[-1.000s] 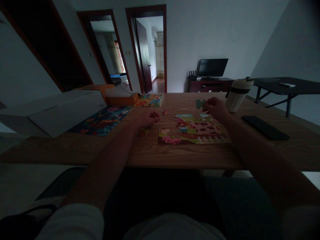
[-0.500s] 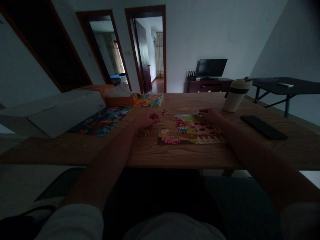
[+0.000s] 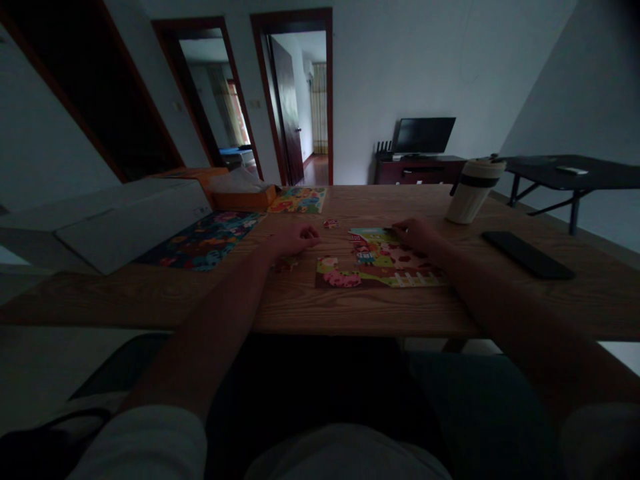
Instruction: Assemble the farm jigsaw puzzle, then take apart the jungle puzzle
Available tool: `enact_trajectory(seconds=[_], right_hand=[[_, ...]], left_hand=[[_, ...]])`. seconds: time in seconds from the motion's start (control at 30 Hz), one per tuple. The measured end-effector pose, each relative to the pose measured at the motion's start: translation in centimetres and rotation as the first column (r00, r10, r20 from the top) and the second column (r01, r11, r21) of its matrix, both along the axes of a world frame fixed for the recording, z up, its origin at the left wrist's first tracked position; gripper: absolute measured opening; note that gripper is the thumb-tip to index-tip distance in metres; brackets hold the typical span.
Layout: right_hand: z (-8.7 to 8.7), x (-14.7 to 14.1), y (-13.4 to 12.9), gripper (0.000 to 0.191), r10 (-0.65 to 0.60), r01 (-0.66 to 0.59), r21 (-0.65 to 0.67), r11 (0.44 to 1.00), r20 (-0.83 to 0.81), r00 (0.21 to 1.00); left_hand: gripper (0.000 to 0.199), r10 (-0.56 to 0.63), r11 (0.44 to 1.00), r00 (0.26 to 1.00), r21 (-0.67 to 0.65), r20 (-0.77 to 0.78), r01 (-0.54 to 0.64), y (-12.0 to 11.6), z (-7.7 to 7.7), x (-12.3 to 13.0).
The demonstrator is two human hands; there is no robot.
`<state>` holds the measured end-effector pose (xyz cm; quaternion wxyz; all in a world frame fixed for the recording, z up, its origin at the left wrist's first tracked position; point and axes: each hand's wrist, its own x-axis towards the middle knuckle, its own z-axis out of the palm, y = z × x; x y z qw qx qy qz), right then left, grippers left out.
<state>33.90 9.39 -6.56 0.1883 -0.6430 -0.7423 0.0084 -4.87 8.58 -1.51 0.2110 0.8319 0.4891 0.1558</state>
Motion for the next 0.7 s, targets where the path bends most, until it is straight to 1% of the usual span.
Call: enact_trajectory(seconds=[0.1,0.23,0.33,0.43,0.53,0.7], right_hand=[[-0.2,0.0,0.0,0.033,0.042,-0.041,-0.055,0.998,0.019,0.999],[-0.1,0.1,0.0,0.029,0.018,-0.018,-0.091,0.996,0.0,1.0],[0.1,-0.1,-0.3,0.032,0.001,-0.006,-0.114,0.993,-0.048,0.999],[0.6,-0.6,-1.0,0.037,-0.058,0.035,-0.188,0.981,-0.116,0.992],[1.2,-1.0,-1.8,0.038,-0.096,0.059,-0.25,0.966,-0.139,0.986],[1.5,-1.0,-1.9,0.038,-0.105,0.072,-0.25,0.966,-0.123,0.987]], left_hand=[[0.031,0.003,1.0,1.0,-0.002,-0.005,-0.003,-0.2,0.1,0.0],[0.03,-0.01,1.0,1.0,-0.002,-0.013,0.01,-0.1,0.1,0.0],[0.03,-0.016,1.0,1.0,0.016,-0.024,0.017,0.0,0.1,-0.1],[0.029,-0.016,1.0,0.999,0.014,-0.027,0.016,-0.1,0.1,-0.1],[0.028,-0.011,1.0,1.0,0.009,-0.024,0.011,-0.2,0.1,0.0],[0.027,0.01,1.0,0.998,0.018,-0.06,-0.009,-0.6,0.5,0.3]])
